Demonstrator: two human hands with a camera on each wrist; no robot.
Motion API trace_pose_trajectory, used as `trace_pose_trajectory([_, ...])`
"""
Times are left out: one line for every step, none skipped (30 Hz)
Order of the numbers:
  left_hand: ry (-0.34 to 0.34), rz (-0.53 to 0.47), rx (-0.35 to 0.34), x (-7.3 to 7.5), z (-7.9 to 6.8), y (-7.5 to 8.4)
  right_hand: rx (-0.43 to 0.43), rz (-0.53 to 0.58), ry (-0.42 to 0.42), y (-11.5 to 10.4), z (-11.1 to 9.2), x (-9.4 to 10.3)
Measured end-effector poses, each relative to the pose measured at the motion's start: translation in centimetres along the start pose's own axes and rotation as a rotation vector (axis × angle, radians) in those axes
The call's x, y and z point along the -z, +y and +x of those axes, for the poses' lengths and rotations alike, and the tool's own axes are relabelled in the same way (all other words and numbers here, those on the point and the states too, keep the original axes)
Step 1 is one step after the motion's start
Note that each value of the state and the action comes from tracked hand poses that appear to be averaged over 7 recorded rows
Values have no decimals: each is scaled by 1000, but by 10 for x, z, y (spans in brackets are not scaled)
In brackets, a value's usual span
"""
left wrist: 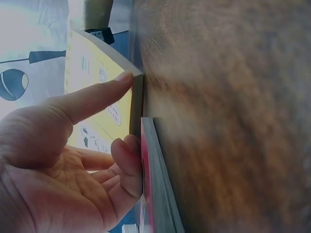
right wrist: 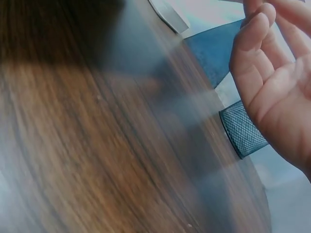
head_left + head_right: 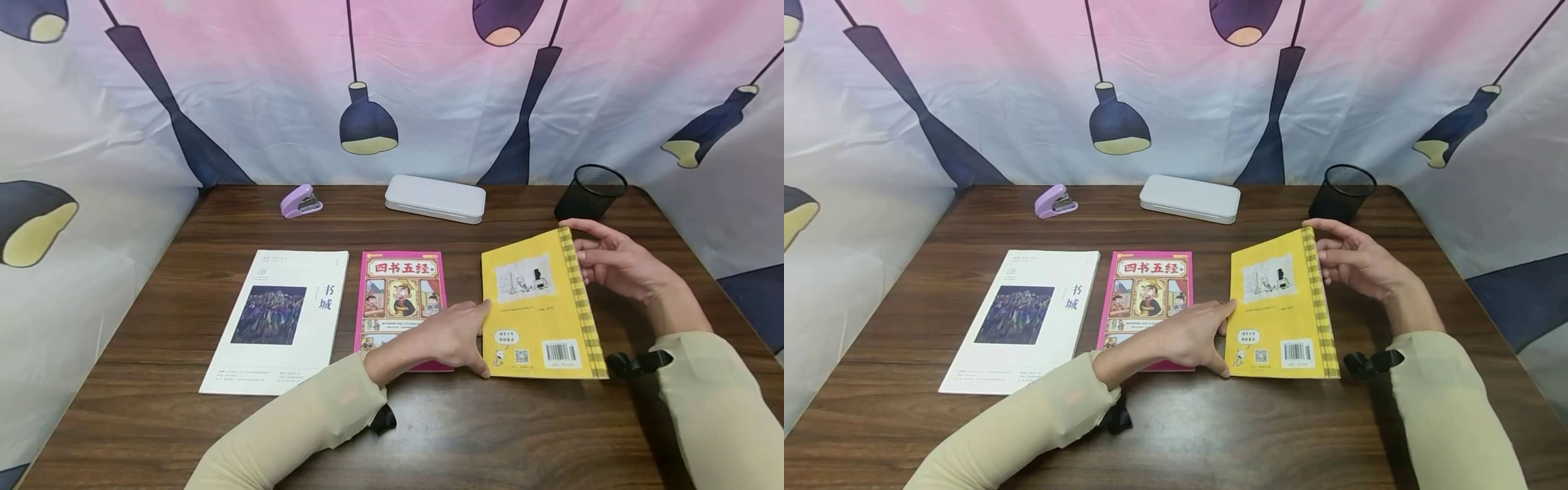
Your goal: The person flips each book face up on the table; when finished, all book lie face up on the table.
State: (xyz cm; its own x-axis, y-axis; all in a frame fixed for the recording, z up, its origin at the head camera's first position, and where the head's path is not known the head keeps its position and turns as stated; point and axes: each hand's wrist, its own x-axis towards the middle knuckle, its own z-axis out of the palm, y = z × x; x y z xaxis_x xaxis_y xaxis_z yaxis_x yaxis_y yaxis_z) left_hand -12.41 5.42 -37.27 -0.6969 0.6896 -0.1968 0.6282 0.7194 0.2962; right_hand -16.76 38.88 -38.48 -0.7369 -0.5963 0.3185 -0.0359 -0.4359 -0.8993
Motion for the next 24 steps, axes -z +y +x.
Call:
trace_pose_trajectory([1, -7, -1, 0, 0, 0, 2, 16, -11, 1, 1, 0])
trace_pose_trajectory([1, -15, -3, 0, 0, -1, 3, 29, -19, 1, 2, 0])
trace_pose_trajectory([3, -23, -7, 0, 0, -1, 6, 43, -31, 2, 3, 0])
trace_pose_trajectory([3, -28, -9, 0, 0, -2, 11, 54, -40, 3, 4, 1])
trace_pose_trajectory([3, -33, -11, 0, 0, -2, 14, 66, -51, 4, 4, 1])
trace_pose_trajectory([2, -35, -10, 0, 0, -3, 17, 75, -61, 6, 4, 2])
trace_pose_trajectory([1, -36, -8, 0, 0, -3, 21, 84, -72, 7, 4, 3])
trace_pose_trajectory([0, -35, -7, 0, 0, -3, 22, 92, -81, 8, 4, 3])
trace_pose_trajectory([-1, -36, -5, 0, -1, -3, 22, 101, -92, 9, 4, 4])
trace_pose_trajectory([-2, -33, -3, 0, -1, -3, 20, 108, -98, 9, 4, 4])
trace_pose_trajectory([-2, -34, -2, 0, -1, -3, 17, 115, -108, 10, 4, 4])
trace_pose_trajectory([-4, -36, -2, 0, -1, -2, 16, 122, -116, 10, 3, 5])
trace_pose_trajectory([-4, -39, -4, 0, -1, -2, 14, 131, -125, 11, 3, 5])
trace_pose_trajectory([-5, -40, -6, 0, -1, -2, 11, 138, -132, 11, 3, 5])
trace_pose_trajectory([-6, -43, -7, 0, -1, -2, 9, 144, -139, 11, 3, 5])
trace_pose_trajectory([-6, -46, -9, 0, 0, -1, 8, 149, -146, 12, 3, 5])
trace_pose_trajectory([-8, -49, -10, 0, 0, -1, 8, 153, -151, 12, 3, 5])
trace_pose_trajectory([-10, -50, -14, 0, 0, -2, 7, 154, -152, 12, 3, 5])
trace_pose_trajectory([-12, -51, -16, 0, 0, -2, 6, 152, -150, 12, 3, 5])
trace_pose_trajectory([-15, -51, -18, 1, -1, -2, 4, 148, -143, 13, 3, 5])
trace_pose_trajectory([-17, -54, -19, 1, -1, -2, 4, 142, -138, 13, 3, 5])
trace_pose_trajectory([-19, -57, -19, 1, -1, -3, 5, 134, -131, 13, 3, 5])
trace_pose_trajectory([-22, -60, -18, 1, -1, -3, 5, 129, -124, 13, 4, 5])
trace_pose_trajectory([-25, -63, -13, 1, -2, -3, 7, 124, -121, 13, 4, 5])
